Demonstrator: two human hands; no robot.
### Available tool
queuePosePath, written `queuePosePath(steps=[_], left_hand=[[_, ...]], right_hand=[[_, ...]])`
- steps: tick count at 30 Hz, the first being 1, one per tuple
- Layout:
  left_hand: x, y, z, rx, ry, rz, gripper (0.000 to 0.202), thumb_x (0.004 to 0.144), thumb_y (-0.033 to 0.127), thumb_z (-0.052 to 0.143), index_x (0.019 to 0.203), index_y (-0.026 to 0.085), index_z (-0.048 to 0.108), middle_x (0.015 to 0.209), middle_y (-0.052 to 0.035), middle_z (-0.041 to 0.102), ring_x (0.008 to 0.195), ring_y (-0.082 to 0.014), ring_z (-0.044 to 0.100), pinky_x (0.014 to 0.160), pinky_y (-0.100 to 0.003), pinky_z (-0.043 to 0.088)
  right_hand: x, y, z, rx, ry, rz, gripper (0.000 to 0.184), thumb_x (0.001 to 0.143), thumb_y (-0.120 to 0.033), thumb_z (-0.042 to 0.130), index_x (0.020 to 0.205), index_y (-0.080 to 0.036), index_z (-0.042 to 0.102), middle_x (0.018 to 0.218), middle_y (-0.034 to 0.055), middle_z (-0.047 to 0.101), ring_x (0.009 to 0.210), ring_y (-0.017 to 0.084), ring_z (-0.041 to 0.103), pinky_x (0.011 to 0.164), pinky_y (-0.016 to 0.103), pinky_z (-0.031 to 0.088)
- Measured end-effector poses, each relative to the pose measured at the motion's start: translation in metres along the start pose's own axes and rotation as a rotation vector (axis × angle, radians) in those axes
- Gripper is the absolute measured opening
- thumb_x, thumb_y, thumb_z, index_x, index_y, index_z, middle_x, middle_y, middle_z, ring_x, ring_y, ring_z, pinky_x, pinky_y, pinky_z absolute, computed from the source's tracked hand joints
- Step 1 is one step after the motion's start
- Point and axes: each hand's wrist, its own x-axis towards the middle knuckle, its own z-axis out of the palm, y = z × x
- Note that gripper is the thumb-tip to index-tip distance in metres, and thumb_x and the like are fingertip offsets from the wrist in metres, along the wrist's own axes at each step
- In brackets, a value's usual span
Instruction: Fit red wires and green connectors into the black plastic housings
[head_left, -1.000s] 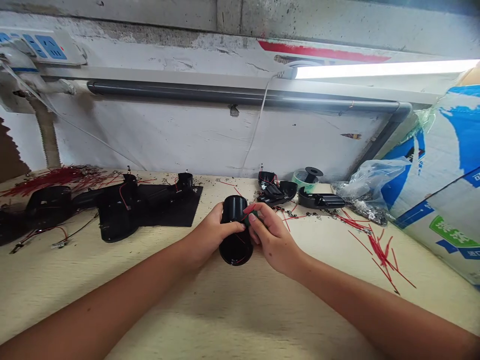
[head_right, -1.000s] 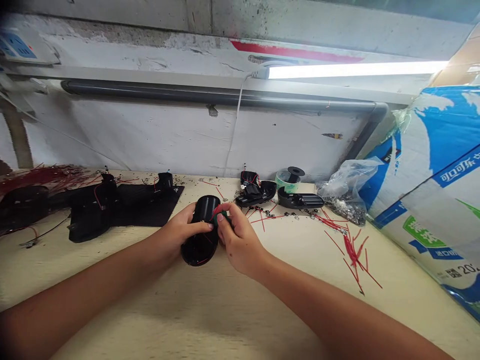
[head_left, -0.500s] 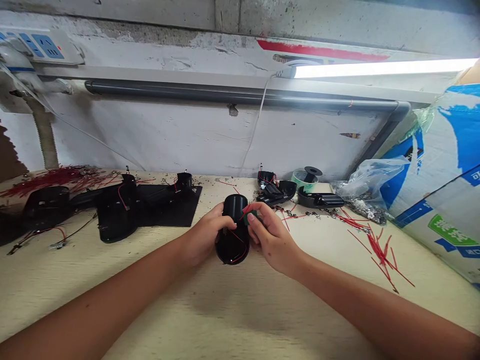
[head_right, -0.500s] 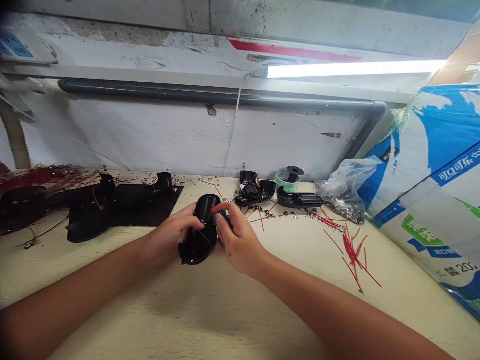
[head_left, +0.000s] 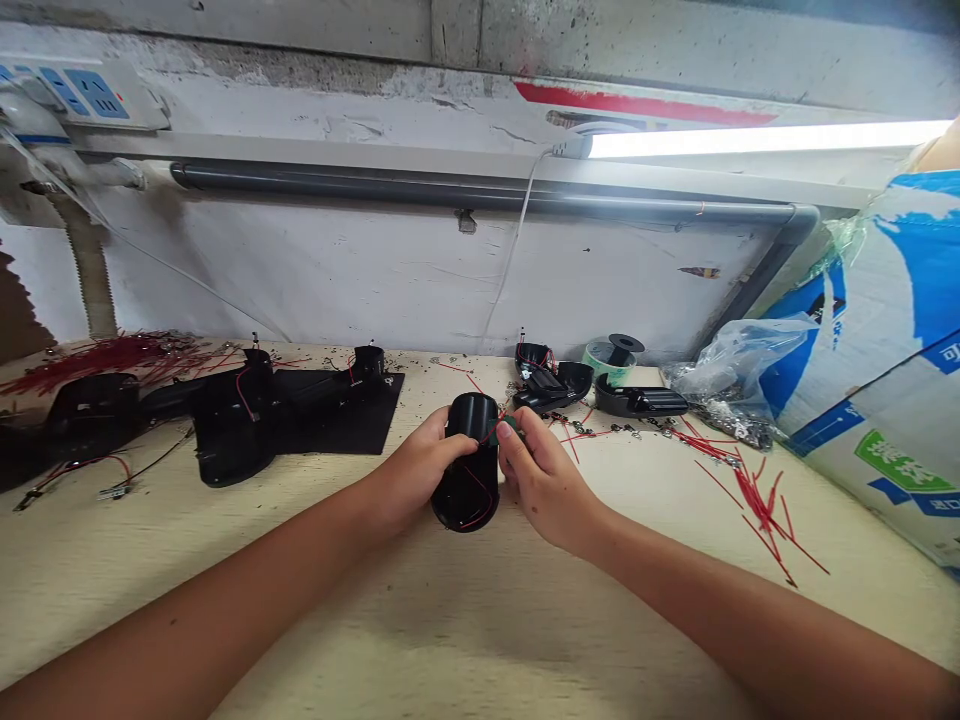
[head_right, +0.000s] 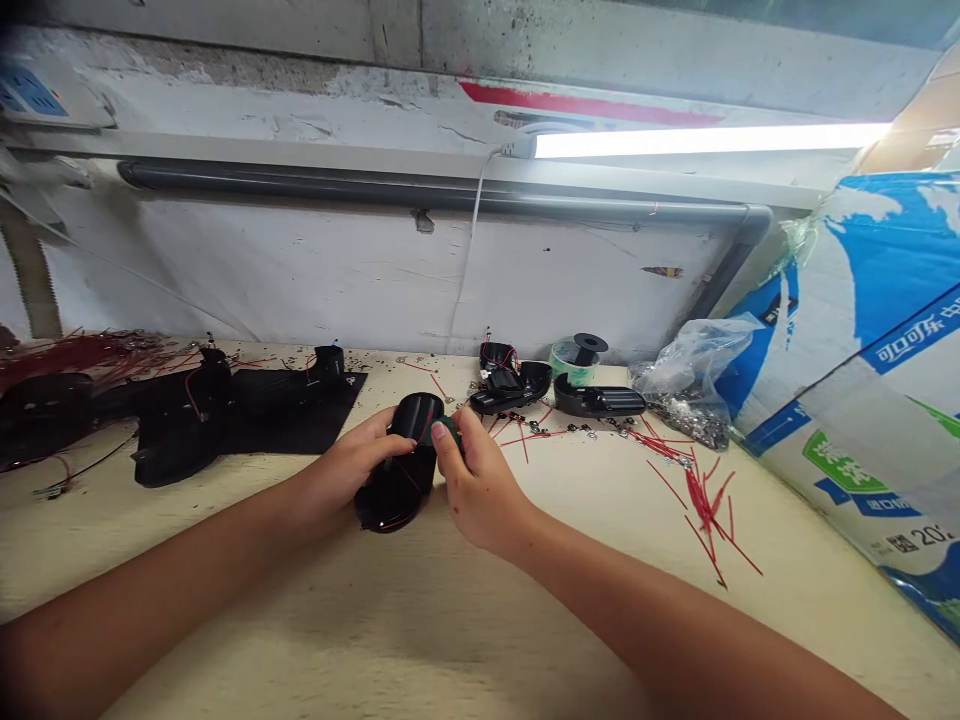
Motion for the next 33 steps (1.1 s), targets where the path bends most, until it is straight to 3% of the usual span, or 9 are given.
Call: queuePosePath(steps=[5,8,20,33], left_hand=[[-0.0038,0.0039,0.0014,-0.065,0.002,-0.023,0.033,0.079,0.029,0.063,0.111,0.022,0.059,0.086,0.0007,0.065,0.073,-0.01,0.06,0.069,-0.022,0.045],[-0.0055,0.0061,0.0032,-0.118,0.026,-0.055,0.03,0.078,0.026,0.063,0.107,0.022,0.058,0.083,0.0013,0.064,0.067,-0.0087,0.059,0.067,-0.022,0.046],[-0.0041,0.0017,0.0025,-0.112,0.054,-0.018,0.028,0.078,0.027,0.064,0.103,0.02,0.056,0.083,0.0016,0.063,0.064,-0.0077,0.058,0.064,-0.021,0.046],[-0.0022,-0.0016,0.0038,-0.051,0.048,0.024,0.028,0.078,0.026,0.064,0.105,0.02,0.056,0.085,0.002,0.062,0.07,-0.0086,0.057,0.065,-0.021,0.045]], right_hand=[[0.0011,-0.0063,0.0013,0.005,-0.032,-0.039,0.043,0.097,-0.051,0.049,0.07,-0.019,0.037,0.069,-0.0023,0.027,0.062,0.012,0.025,0.052,0.025,0.023],[0.0014,-0.0081,0.0006,-0.019,-0.047,-0.011,0.047,0.096,-0.054,0.049,0.067,-0.019,0.036,0.067,-0.0025,0.025,0.061,0.011,0.023,0.052,0.026,0.02],[0.0014,-0.008,0.0005,-0.136,-0.04,0.093,0.05,0.09,-0.057,0.056,0.065,-0.021,0.033,0.056,-0.0062,0.025,0.048,0.007,0.02,0.042,0.024,0.012],[-0.0002,-0.0094,-0.0009,-0.137,-0.13,0.127,0.048,0.091,-0.06,0.052,0.069,-0.02,0.04,0.055,-0.0065,0.027,0.044,0.006,0.021,0.038,0.022,0.014]])
